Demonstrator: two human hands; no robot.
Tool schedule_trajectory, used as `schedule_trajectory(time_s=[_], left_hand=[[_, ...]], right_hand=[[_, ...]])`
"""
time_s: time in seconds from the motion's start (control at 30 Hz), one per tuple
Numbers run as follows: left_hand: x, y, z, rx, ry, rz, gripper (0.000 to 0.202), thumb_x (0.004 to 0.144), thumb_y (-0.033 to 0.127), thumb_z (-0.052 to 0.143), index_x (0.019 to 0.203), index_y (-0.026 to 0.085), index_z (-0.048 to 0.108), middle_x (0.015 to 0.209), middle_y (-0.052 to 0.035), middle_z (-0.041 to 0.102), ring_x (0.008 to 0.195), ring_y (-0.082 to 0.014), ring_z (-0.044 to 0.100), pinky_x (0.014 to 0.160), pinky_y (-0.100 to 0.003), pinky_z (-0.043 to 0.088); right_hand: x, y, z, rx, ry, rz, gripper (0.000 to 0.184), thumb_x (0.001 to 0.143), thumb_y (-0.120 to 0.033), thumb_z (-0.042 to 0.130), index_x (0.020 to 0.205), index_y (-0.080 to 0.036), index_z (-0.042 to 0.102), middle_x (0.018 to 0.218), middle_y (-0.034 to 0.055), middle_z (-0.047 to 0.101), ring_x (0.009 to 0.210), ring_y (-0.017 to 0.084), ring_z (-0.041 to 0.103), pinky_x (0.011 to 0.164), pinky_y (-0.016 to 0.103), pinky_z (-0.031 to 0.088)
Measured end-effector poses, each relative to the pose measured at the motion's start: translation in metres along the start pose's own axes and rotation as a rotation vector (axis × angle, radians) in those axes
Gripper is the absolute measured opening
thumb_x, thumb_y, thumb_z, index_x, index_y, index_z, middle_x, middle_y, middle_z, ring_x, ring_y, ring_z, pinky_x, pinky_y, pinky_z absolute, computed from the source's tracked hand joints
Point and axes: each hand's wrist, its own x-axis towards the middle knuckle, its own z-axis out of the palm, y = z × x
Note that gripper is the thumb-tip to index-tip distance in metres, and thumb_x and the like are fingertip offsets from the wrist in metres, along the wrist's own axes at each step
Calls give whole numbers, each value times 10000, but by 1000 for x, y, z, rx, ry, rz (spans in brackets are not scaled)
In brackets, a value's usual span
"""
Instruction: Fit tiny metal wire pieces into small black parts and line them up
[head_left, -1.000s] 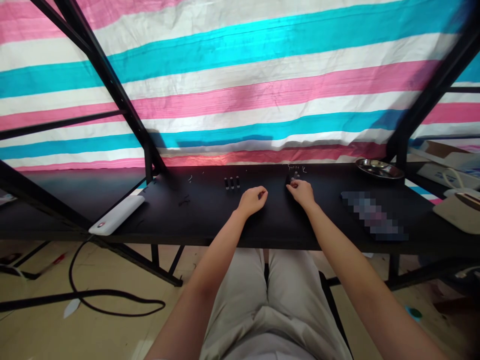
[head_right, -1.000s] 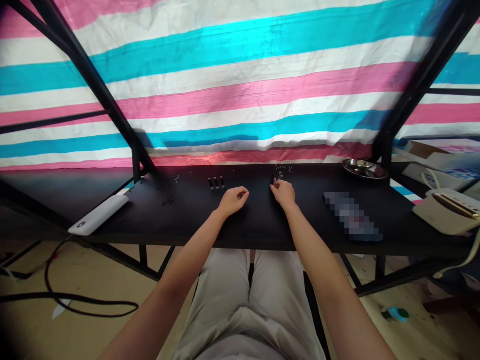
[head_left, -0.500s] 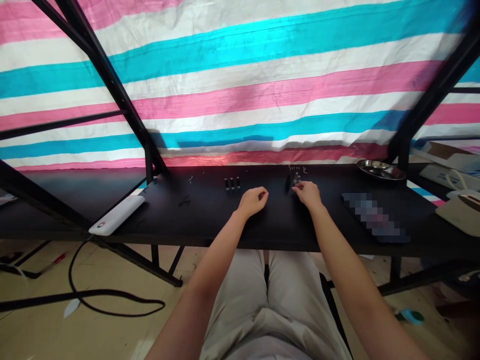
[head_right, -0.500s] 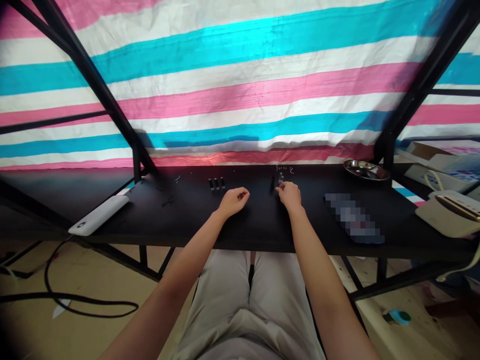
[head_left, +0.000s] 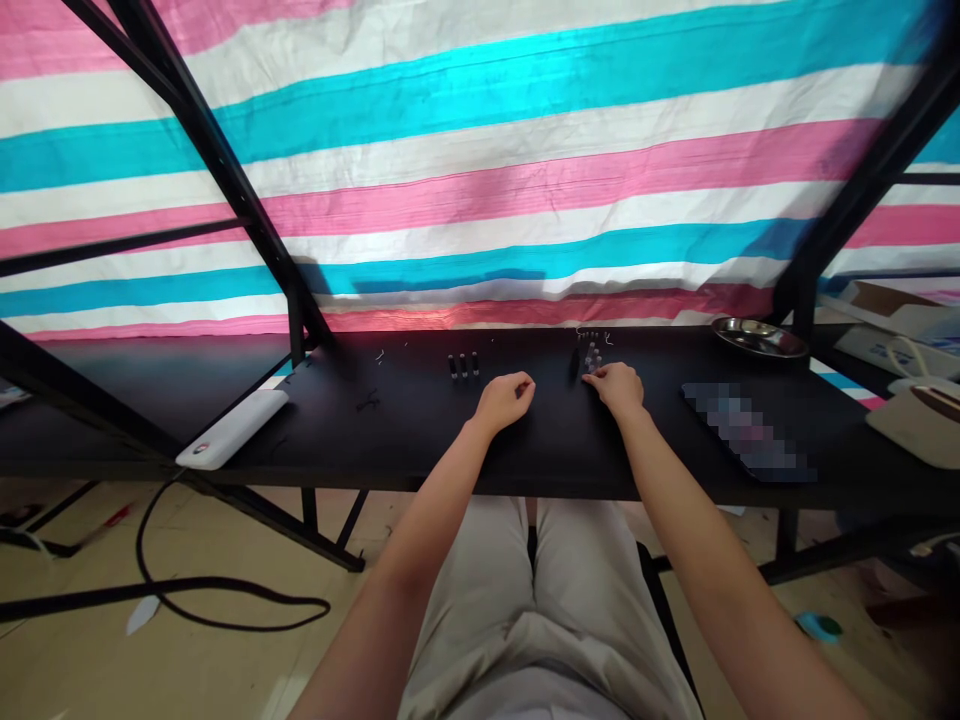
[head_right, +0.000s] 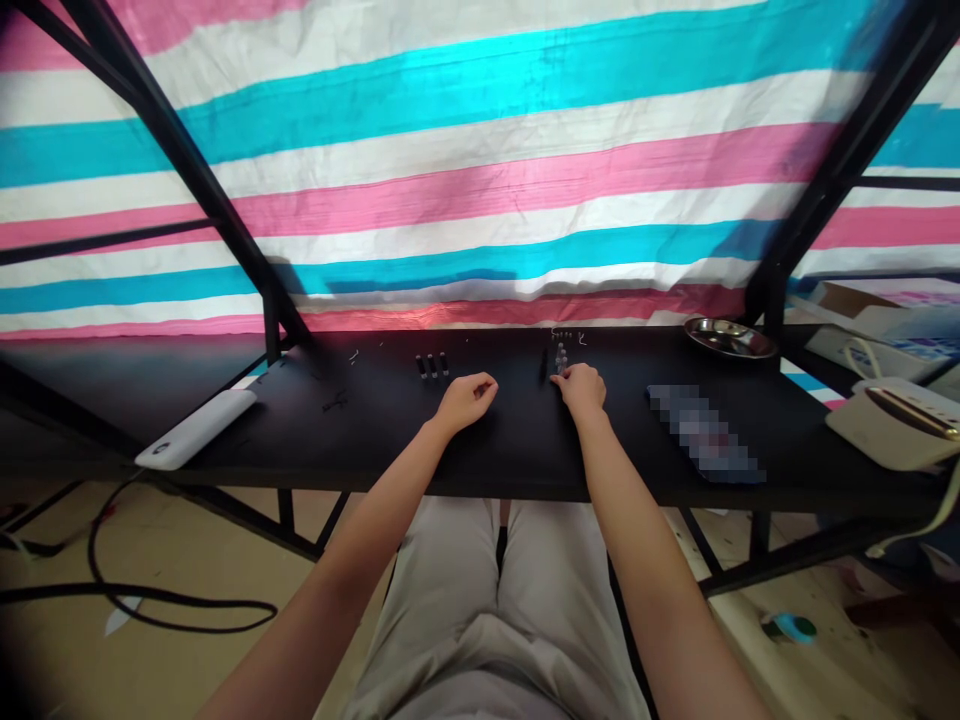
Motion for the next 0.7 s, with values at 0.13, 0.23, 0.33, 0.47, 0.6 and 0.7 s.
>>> schedule_trajectory(time_s=[0.13, 0.23, 0.33, 0.47, 0.6, 0.7], left_hand=[[0, 1, -2, 57, 60, -117, 214, 841, 282, 463, 975, 205, 611, 723, -6, 636, 652, -135, 577, 614, -223, 392], [2, 0, -6, 126, 174, -338, 459, 844, 259, 462, 1297, 204, 411, 787, -36, 654, 721, -179, 617, 679, -260, 423], [3, -4, -13, 201, 212, -530, 695, 839, 242, 467, 1445, 172, 135, 915, -105, 666, 778, -225, 639, 739, -312, 437], [6, -8, -19, 265, 160, -611, 745, 850, 249, 450, 1466, 174, 37, 1023, -159, 650, 838, -260, 646, 782, -355, 439], [8, -13, -18, 302, 100, -640, 675, 869, 269, 419, 1464, 184, 111, 1051, -181, 630, 879, -292, 638, 775, -383, 444], [9, -15, -16, 316, 91, -640, 596, 883, 263, 395, 1442, 199, 198, 1089, -182, 610, 893, -296, 633, 763, -384, 449]], right_hand=[[-5, 2, -3, 6, -11, 5, 437, 737, -502, 601, 1018, -174, 664, 1003, 131, 659, 943, 265, 608, 746, 326, 444], [-11, 1, -5, 54, 37, -31, 475, 748, -534, 565, 1056, -177, 618, 1024, 119, 644, 952, 258, 597, 748, 329, 435], [-17, -3, -8, 97, 96, -69, 446, 761, -559, 525, 997, -186, 594, 991, 103, 635, 900, 249, 598, 722, 326, 422], [-22, -8, -12, 155, 180, -52, 441, 768, -584, 487, 968, -193, 532, 945, 94, 621, 835, 246, 594, 695, 329, 404], [-22, -7, -13, 152, 193, 0, 497, 765, -589, 490, 1053, -185, 456, 945, 108, 613, 829, 258, 594, 707, 344, 403], [-21, -4, -12, 108, 125, 14, 518, 762, -550, 521, 1112, -179, 429, 981, 126, 611, 873, 270, 597, 723, 352, 410]])
